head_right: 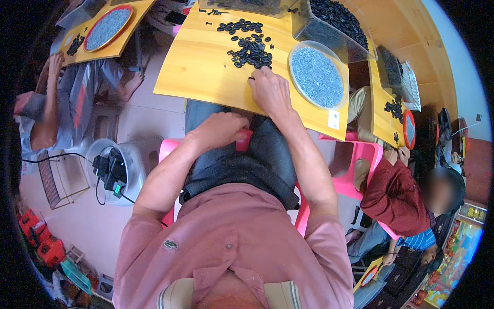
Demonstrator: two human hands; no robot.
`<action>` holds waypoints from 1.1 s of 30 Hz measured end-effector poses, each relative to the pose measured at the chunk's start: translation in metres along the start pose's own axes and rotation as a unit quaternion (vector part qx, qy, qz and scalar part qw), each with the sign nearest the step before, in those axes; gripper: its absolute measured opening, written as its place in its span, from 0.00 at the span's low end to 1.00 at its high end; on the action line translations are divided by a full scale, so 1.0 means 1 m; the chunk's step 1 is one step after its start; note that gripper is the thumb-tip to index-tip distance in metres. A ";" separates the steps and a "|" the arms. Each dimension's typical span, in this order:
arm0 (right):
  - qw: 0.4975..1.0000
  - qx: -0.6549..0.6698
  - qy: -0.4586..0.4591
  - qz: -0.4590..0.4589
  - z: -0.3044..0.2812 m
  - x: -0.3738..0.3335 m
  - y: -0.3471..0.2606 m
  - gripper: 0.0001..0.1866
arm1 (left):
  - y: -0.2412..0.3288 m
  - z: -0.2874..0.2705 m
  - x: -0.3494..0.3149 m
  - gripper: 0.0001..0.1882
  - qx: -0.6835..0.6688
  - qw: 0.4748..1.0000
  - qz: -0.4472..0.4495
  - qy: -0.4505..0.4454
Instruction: Sorting and inspecting small black rubber components on a wooden work table into various containers.
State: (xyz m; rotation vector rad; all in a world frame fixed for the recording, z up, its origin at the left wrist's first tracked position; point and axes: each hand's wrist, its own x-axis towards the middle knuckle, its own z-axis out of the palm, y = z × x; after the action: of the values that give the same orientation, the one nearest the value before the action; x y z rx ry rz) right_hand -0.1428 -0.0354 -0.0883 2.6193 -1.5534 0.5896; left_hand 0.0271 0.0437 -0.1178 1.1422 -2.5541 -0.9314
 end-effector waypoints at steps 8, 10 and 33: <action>0.996 0.037 0.075 0.019 0.001 -0.032 -0.002 0.06 | 0.004 -0.017 0.013 0.11 -0.216 0.909 -0.056 0.351; 0.969 0.212 0.055 0.115 0.003 -0.042 -0.008 0.07 | 0.008 -0.017 0.016 0.12 -0.271 0.890 -0.066 0.362; 0.984 0.097 -0.064 0.134 -0.008 0.045 -0.007 0.09 | -0.012 -0.031 0.016 0.12 -0.676 0.614 -0.120 0.389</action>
State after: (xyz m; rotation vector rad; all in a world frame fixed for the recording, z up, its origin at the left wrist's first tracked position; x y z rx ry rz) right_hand -0.1198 -0.0675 -0.0643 2.6494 -2.0059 0.6273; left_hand 0.0367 0.0115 -0.1018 0.9145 -0.5363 -1.4669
